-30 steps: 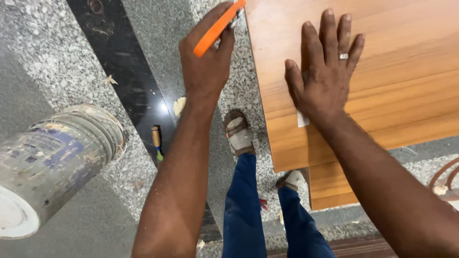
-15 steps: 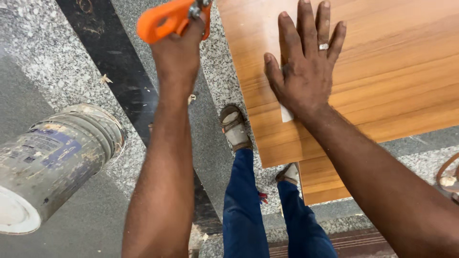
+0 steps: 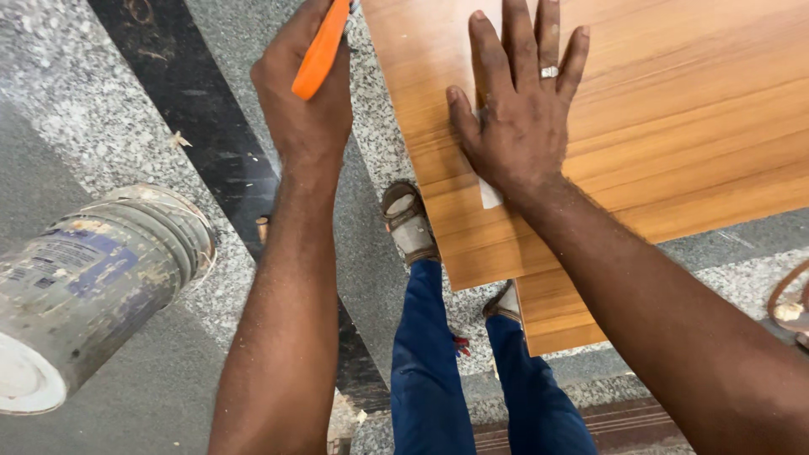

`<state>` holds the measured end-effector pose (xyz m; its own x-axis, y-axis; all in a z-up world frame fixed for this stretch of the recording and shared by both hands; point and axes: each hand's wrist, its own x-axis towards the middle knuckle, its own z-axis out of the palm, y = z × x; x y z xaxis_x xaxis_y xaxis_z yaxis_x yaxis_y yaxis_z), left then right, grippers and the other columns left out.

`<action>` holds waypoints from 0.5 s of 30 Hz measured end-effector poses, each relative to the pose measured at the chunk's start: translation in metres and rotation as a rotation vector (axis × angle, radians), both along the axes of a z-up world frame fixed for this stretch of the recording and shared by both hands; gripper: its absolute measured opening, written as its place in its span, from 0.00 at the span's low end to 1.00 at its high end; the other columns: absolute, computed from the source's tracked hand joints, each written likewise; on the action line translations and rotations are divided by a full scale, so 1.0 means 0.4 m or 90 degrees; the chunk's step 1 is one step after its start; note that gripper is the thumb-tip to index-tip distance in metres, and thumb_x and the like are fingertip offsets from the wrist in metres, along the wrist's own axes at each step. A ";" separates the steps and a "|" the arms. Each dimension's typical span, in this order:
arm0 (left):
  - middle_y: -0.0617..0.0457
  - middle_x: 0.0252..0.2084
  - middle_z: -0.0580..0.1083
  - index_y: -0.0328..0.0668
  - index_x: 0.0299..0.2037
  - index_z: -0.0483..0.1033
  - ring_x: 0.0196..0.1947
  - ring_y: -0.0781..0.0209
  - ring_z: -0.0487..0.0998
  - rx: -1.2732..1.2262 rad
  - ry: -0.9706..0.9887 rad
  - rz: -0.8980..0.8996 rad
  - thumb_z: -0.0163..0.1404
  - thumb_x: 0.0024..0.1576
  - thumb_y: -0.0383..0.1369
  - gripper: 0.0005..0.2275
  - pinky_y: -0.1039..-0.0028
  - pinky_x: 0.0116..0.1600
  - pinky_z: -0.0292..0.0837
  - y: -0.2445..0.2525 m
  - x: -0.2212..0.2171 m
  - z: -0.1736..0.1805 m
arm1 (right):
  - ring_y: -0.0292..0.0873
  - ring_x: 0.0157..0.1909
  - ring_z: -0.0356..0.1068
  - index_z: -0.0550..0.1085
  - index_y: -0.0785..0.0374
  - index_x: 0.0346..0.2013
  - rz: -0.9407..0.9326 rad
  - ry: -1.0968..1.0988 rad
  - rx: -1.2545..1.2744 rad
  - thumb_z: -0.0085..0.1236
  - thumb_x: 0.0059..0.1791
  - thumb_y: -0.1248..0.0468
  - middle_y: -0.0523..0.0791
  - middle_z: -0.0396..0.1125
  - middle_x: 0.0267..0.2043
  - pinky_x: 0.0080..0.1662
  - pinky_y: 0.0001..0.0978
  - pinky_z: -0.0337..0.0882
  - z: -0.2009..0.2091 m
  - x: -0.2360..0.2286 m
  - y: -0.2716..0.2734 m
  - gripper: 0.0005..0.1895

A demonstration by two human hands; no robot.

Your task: The person removes masking tape from a wooden board, then uses an orange edge trimmer to smooth the edges. They switch to a metal scraper to remove excess material and finish by scraping the corners.

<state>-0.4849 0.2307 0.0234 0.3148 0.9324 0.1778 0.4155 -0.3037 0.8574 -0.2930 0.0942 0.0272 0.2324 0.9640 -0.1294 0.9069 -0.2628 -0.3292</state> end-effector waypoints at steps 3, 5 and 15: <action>0.45 0.48 0.81 0.41 0.57 0.77 0.47 0.53 0.86 0.041 0.045 -0.001 0.53 0.64 0.18 0.13 0.70 0.51 0.80 -0.018 0.010 0.002 | 0.61 0.83 0.32 0.55 0.56 0.80 0.016 -0.020 0.005 0.59 0.62 0.51 0.56 0.39 0.83 0.74 0.74 0.28 -0.003 0.000 0.002 0.36; 0.45 0.48 0.80 0.40 0.57 0.77 0.48 0.50 0.85 0.061 0.048 0.010 0.51 0.64 0.17 0.13 0.70 0.51 0.80 -0.029 0.015 -0.006 | 0.62 0.83 0.32 0.54 0.56 0.80 0.001 -0.007 -0.016 0.58 0.62 0.50 0.55 0.40 0.82 0.75 0.72 0.27 0.000 0.002 0.001 0.36; 0.43 0.60 0.76 0.38 0.62 0.73 0.63 0.46 0.78 0.097 0.141 0.028 0.57 0.63 0.23 0.17 0.65 0.68 0.75 -0.129 0.017 0.006 | 0.61 0.82 0.37 0.53 0.58 0.80 0.001 -0.004 -0.004 0.55 0.62 0.47 0.55 0.46 0.80 0.74 0.71 0.25 0.003 0.000 0.005 0.37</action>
<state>-0.4781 0.1791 0.0256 0.3219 0.9138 0.2478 0.6039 -0.3998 0.6896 -0.2930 0.0962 0.0284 0.2319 0.9634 -0.1341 0.9092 -0.2637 -0.3223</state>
